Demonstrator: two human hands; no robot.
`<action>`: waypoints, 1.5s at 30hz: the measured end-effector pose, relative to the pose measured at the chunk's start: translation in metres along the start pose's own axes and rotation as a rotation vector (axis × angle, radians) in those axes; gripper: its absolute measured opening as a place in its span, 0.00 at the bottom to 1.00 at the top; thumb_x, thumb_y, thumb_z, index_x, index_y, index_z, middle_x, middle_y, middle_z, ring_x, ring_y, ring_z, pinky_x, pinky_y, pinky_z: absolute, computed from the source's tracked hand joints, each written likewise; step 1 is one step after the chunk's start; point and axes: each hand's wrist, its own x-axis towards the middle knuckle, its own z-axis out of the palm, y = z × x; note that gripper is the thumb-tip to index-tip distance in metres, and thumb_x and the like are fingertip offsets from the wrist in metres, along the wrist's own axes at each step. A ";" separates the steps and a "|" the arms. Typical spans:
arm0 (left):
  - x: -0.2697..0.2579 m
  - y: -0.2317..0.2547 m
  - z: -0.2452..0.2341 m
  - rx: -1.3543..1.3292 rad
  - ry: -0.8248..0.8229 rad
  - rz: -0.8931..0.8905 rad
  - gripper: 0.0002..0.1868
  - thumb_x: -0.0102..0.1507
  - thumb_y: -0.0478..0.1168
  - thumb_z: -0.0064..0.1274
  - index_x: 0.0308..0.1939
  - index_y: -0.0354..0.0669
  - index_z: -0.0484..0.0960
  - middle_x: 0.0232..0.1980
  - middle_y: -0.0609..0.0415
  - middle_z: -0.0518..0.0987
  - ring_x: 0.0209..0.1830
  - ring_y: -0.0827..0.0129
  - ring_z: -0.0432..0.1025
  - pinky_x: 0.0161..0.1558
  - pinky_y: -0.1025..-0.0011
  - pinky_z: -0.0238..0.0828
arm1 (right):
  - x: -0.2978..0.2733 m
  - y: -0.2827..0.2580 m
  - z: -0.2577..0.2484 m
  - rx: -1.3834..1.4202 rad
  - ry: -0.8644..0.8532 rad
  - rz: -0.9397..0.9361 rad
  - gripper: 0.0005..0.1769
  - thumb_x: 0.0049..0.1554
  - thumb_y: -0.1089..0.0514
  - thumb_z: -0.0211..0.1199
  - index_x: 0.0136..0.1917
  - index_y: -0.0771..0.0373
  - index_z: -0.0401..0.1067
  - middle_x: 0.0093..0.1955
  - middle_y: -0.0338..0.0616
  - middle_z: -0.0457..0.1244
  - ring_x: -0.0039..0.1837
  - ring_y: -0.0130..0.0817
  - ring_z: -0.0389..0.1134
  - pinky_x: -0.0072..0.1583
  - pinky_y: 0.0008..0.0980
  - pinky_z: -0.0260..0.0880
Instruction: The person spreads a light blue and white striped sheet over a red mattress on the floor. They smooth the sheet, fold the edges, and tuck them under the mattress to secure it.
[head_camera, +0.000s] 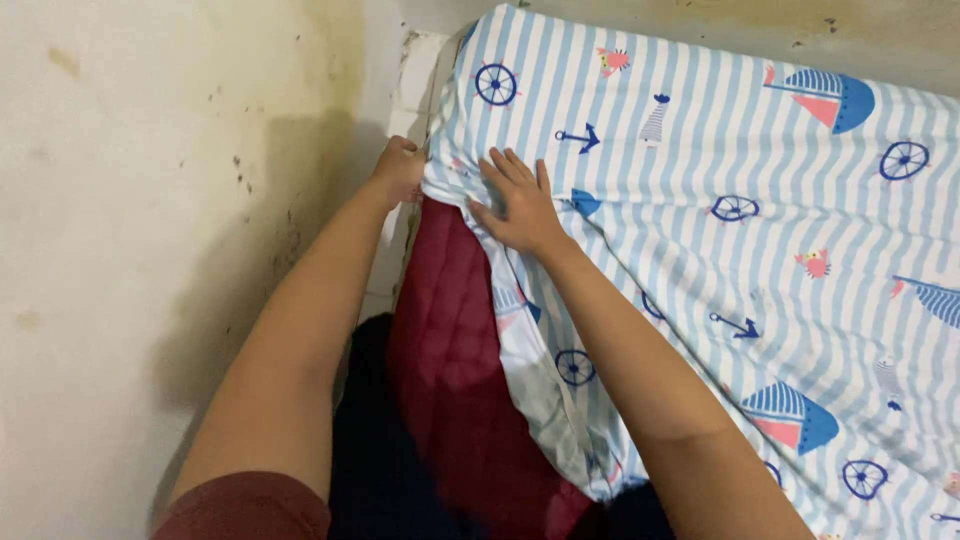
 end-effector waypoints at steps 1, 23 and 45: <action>-0.018 0.002 -0.003 0.001 0.008 0.000 0.32 0.67 0.56 0.56 0.65 0.41 0.64 0.48 0.36 0.77 0.30 0.54 0.79 0.27 0.60 0.82 | -0.009 -0.002 0.005 0.005 -0.001 -0.007 0.39 0.58 0.32 0.57 0.79 0.44 0.60 0.83 0.43 0.50 0.83 0.47 0.48 0.78 0.70 0.36; -0.356 -0.009 0.096 1.028 -0.046 -0.356 0.81 0.43 0.62 0.76 0.83 0.62 0.28 0.81 0.23 0.35 0.76 0.22 0.47 0.66 0.27 0.51 | -0.194 -0.008 0.017 0.245 -0.173 0.014 0.48 0.50 0.39 0.70 0.79 0.51 0.59 0.77 0.59 0.52 0.78 0.59 0.54 0.77 0.55 0.53; -0.338 -0.104 0.091 0.936 0.161 0.077 0.69 0.54 0.64 0.64 0.83 0.64 0.26 0.84 0.30 0.33 0.79 0.22 0.40 0.65 0.17 0.36 | -0.243 -0.046 0.060 -0.223 -0.018 -0.036 0.64 0.47 0.21 0.61 0.86 0.43 0.40 0.87 0.59 0.28 0.87 0.53 0.26 0.77 0.70 0.20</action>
